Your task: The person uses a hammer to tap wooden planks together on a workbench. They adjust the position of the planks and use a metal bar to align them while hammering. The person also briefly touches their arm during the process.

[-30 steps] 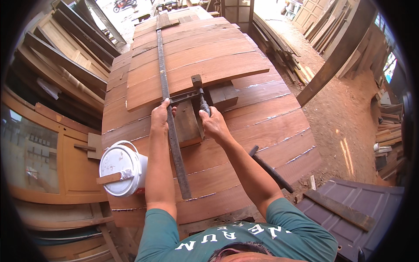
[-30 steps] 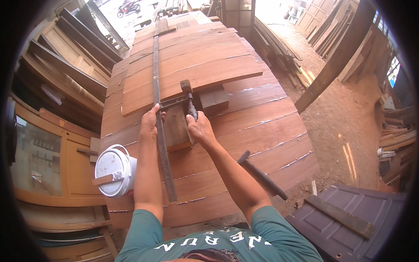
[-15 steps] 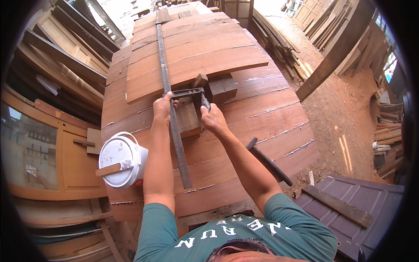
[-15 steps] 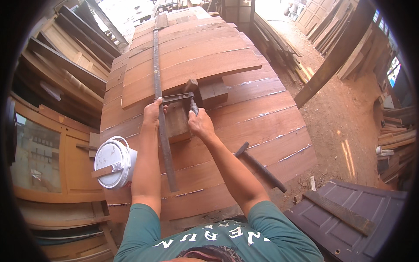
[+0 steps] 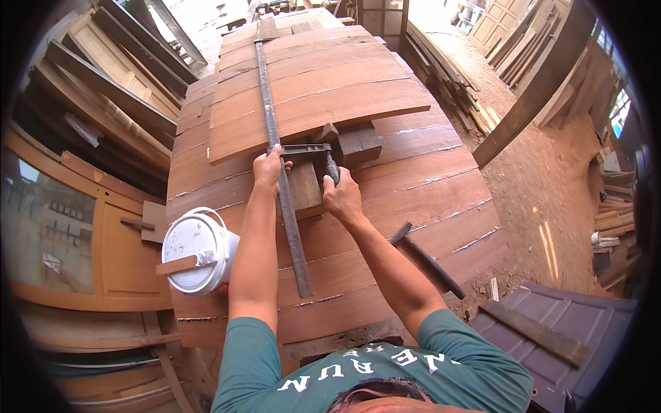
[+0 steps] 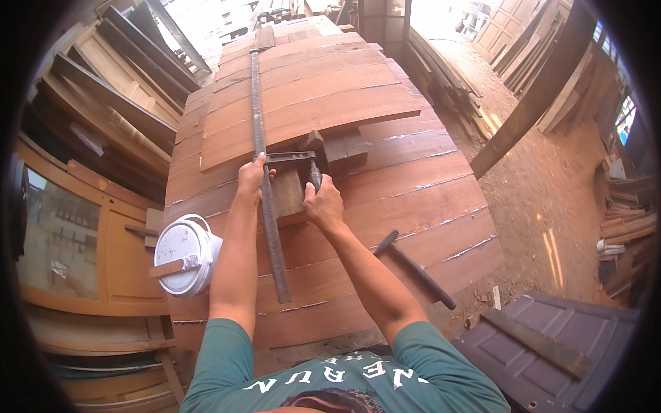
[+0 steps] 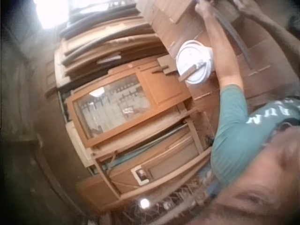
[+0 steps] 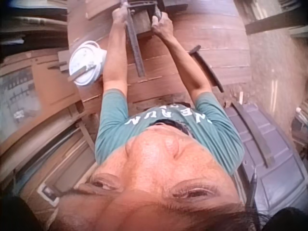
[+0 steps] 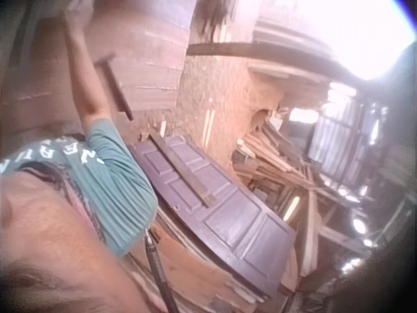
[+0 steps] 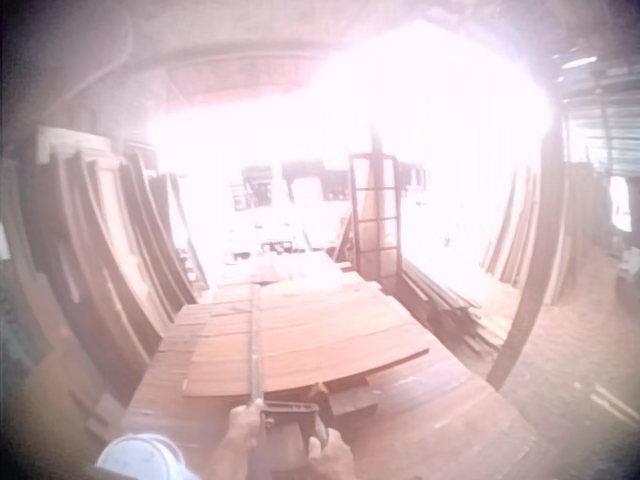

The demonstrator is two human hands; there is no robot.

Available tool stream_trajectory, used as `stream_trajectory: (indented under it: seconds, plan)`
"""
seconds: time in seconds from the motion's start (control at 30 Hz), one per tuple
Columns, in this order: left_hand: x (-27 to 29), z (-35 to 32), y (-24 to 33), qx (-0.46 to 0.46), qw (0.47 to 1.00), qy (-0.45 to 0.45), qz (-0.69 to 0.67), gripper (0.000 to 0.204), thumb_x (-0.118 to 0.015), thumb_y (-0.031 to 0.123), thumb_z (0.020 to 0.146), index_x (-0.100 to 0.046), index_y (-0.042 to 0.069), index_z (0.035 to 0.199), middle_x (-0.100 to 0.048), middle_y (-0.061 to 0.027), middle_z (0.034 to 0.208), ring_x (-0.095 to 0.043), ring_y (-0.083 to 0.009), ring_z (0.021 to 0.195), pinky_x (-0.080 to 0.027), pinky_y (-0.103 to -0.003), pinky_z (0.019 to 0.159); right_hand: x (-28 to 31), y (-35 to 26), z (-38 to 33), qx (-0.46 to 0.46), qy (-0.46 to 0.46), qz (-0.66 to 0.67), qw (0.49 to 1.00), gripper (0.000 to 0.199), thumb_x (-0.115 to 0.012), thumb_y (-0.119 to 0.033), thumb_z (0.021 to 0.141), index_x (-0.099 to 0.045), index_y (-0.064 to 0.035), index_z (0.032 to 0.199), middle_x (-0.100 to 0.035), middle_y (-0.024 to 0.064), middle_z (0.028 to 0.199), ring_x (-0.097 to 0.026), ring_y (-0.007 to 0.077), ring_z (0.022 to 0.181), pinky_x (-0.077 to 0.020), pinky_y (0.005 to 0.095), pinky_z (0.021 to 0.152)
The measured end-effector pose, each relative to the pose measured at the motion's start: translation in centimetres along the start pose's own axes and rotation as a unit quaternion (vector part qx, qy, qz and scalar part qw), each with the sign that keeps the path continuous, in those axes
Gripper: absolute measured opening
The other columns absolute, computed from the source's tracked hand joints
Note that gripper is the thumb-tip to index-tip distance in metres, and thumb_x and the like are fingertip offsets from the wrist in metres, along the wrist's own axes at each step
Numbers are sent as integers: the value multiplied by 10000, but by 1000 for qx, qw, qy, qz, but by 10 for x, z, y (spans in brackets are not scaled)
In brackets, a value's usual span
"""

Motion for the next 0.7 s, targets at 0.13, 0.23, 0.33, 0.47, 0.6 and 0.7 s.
stream_trajectory:
  seconds: [0.13, 0.23, 0.33, 0.47, 0.6, 0.7]
  plan:
    - [-1, 7, 2, 9, 999, -18, -24, 318, -589, 286, 1035, -638, -27, 1000, -667, -99, 821, -683, -183, 639, -541, -301, 532, -5, 1, 1, 6, 10, 5, 1000, 401, -631, -290, 956, -558, 4, 1219, -695, 276, 974, -681, 458, 942, -522, 504, 838]
    - [-3, 10, 2, 20, 999, -40, -30, 314, -576, 274, 1040, -627, -35, 1018, -686, -123, 818, -681, -181, 649, -534, -298, 531, -6, -1, 0, 9, 11, 14, 1000, 412, -635, -289, 955, -550, 13, 1223, -684, 285, 998, -676, 459, 962, -518, 503, 849]
    - [-5, 10, 3, 16, 1000, -20, -4, 304, -573, 268, 1040, -616, -32, 1018, -683, -124, 801, -673, -179, 648, -526, -296, 527, 1, -5, 1, 31, 19, 7, 999, 432, -636, -292, 954, -534, 27, 1226, -639, 303, 1117, -634, 465, 1066, -500, 504, 898]
    - [1, 8, 2, 13, 1000, -3, -15, 289, -574, 263, 1039, -612, -21, 994, -677, -118, 794, -662, -177, 635, -519, -298, 520, 30, -47, -28, 142, 81, -61, 985, 425, -648, -283, 944, -523, 20, 1215, -552, 283, 1225, -561, 455, 1140, -472, 517, 923]
    - [0, 9, 1, 9, 1000, -5, -27, 279, -578, 257, 1036, -613, -17, 993, -671, -114, 784, -662, -176, 634, -518, -297, 517, 12, -64, -98, 62, -153, 27, 986, 360, -657, -343, 952, -611, 14, 972, -680, 229, 873, -679, 405, 824, -531, 486, 774]
    - [-2, 9, 1, 9, 999, -10, -36, 276, -585, 250, 1033, -615, -23, 998, -668, -114, 795, -664, -179, 635, -519, -294, 514, -34, -45, -149, -33, -268, 92, 958, 454, -604, -415, 999, -544, 20, 1113, -688, 196, 860, -699, 330, 804, -546, 444, 760]
Point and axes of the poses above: each hand's wrist, its own z-axis towards the middle knuckle, its own x-axis out of the back of the hand, y = z × x, the point moved 9 cm from there along z, towards the middle knuckle
